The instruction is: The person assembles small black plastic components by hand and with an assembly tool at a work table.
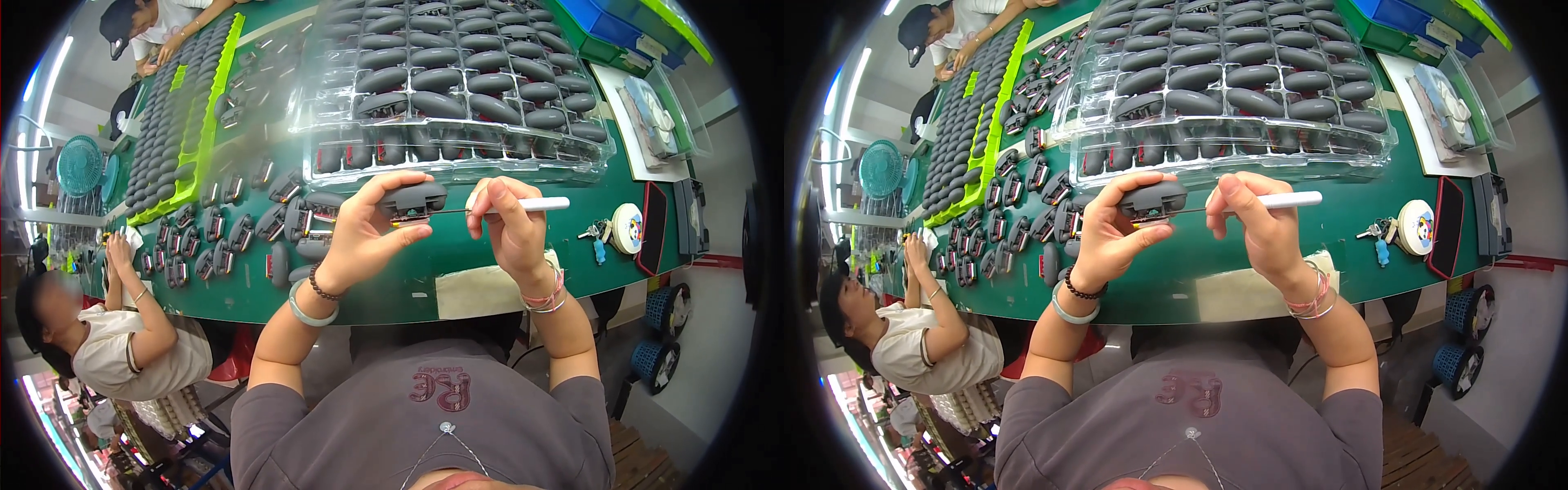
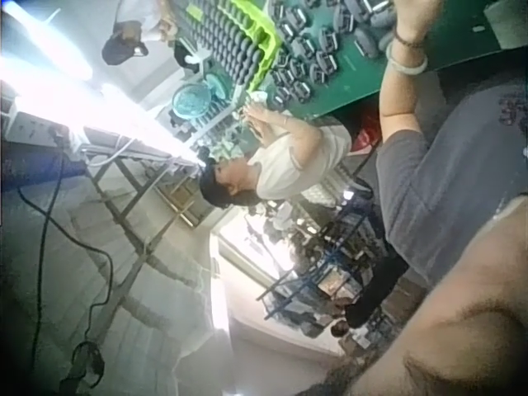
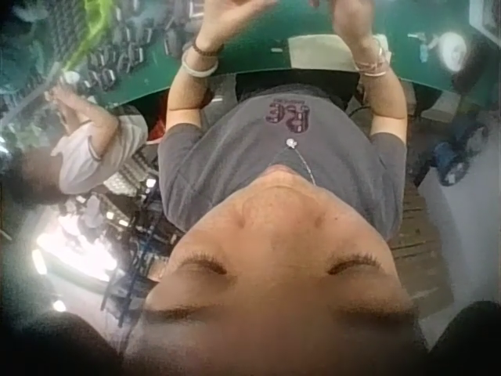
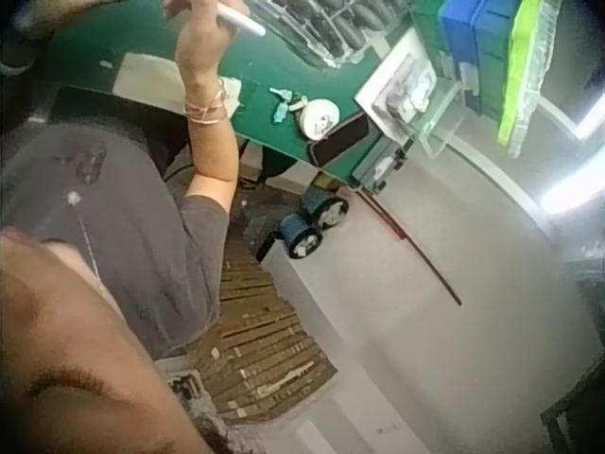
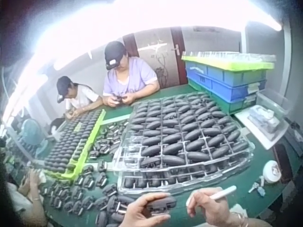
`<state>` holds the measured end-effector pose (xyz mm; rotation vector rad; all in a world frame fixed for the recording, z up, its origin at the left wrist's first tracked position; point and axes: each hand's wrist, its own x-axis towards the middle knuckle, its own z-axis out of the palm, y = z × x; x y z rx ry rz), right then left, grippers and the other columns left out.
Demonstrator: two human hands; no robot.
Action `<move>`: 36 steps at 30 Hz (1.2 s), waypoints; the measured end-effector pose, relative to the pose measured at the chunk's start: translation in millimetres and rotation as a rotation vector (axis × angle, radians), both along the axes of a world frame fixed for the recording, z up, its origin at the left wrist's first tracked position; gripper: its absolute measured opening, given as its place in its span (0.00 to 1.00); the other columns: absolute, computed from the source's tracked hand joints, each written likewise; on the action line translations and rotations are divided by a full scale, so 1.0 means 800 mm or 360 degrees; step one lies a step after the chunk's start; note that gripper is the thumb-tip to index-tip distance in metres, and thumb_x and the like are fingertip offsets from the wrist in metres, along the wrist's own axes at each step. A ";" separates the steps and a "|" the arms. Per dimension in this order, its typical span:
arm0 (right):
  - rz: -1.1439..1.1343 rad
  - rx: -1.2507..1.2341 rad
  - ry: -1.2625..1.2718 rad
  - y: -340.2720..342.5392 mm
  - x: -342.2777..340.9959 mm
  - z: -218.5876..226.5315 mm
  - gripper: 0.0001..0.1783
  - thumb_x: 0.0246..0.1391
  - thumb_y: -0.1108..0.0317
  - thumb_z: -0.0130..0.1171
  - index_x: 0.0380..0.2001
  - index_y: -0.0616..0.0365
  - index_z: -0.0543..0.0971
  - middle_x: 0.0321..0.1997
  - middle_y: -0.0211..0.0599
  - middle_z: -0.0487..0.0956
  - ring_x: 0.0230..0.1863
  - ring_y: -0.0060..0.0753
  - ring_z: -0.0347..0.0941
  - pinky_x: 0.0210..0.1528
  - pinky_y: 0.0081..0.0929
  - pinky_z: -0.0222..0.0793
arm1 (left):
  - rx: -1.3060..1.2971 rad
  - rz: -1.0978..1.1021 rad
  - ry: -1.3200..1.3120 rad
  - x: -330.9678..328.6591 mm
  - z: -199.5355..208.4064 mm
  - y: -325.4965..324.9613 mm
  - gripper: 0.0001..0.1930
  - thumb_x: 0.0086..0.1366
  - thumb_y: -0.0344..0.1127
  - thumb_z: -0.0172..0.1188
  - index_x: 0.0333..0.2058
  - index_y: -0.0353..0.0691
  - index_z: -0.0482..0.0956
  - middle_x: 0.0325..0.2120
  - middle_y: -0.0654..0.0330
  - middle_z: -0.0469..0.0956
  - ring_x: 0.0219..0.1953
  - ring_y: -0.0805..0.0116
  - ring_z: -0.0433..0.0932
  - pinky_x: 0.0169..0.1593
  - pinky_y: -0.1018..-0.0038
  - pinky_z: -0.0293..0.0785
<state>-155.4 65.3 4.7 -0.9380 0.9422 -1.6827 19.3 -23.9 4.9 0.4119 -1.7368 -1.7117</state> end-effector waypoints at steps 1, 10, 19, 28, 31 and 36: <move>0.0001 -0.0002 0.0000 -0.001 0.000 0.000 0.20 0.57 0.61 0.47 0.18 0.66 0.73 0.19 0.36 0.72 0.19 0.25 0.67 0.21 0.19 0.62 | 0.0034 -0.0004 -0.0007 0.000 0.001 0.000 0.27 0.49 0.23 0.64 0.48 0.33 0.65 0.47 0.53 0.69 0.47 0.68 0.70 0.48 0.75 0.70; 0.0037 -0.0002 -0.0142 0.001 0.008 0.000 0.20 0.58 0.60 0.46 0.20 0.66 0.72 0.21 0.38 0.72 0.21 0.26 0.67 0.23 0.20 0.63 | -0.0037 0.0074 0.0066 0.002 -0.003 0.000 0.26 0.48 0.22 0.63 0.48 0.33 0.65 0.48 0.52 0.67 0.48 0.67 0.69 0.48 0.74 0.71; 0.0013 -0.0097 0.0007 0.004 0.009 0.003 0.21 0.58 0.60 0.46 0.19 0.68 0.72 0.20 0.40 0.71 0.20 0.27 0.67 0.23 0.21 0.63 | -0.0114 0.0028 0.0142 0.002 0.001 0.003 0.25 0.48 0.20 0.62 0.47 0.34 0.66 0.48 0.52 0.66 0.51 0.65 0.66 0.49 0.73 0.71; 0.0080 -0.0019 -0.0145 0.003 0.009 0.004 0.23 0.58 0.58 0.46 0.18 0.68 0.71 0.20 0.40 0.70 0.20 0.27 0.66 0.23 0.21 0.62 | -0.0136 0.0028 0.0161 0.003 0.003 0.001 0.25 0.48 0.19 0.61 0.47 0.35 0.67 0.48 0.54 0.65 0.51 0.65 0.66 0.48 0.73 0.72; 0.0094 0.0003 -0.0201 0.002 0.007 0.000 0.23 0.58 0.58 0.45 0.18 0.67 0.71 0.19 0.40 0.70 0.19 0.27 0.66 0.23 0.21 0.62 | -0.0136 0.0011 0.0170 0.001 0.002 0.001 0.25 0.48 0.19 0.61 0.47 0.35 0.67 0.48 0.54 0.65 0.51 0.65 0.66 0.48 0.73 0.72; 0.0186 0.0090 -0.0400 -0.003 0.006 -0.003 0.22 0.59 0.58 0.44 0.18 0.64 0.71 0.19 0.38 0.71 0.18 0.26 0.66 0.22 0.21 0.63 | -0.0094 0.0000 0.0167 0.003 0.003 0.001 0.25 0.48 0.20 0.61 0.47 0.36 0.67 0.48 0.55 0.66 0.51 0.66 0.66 0.50 0.73 0.70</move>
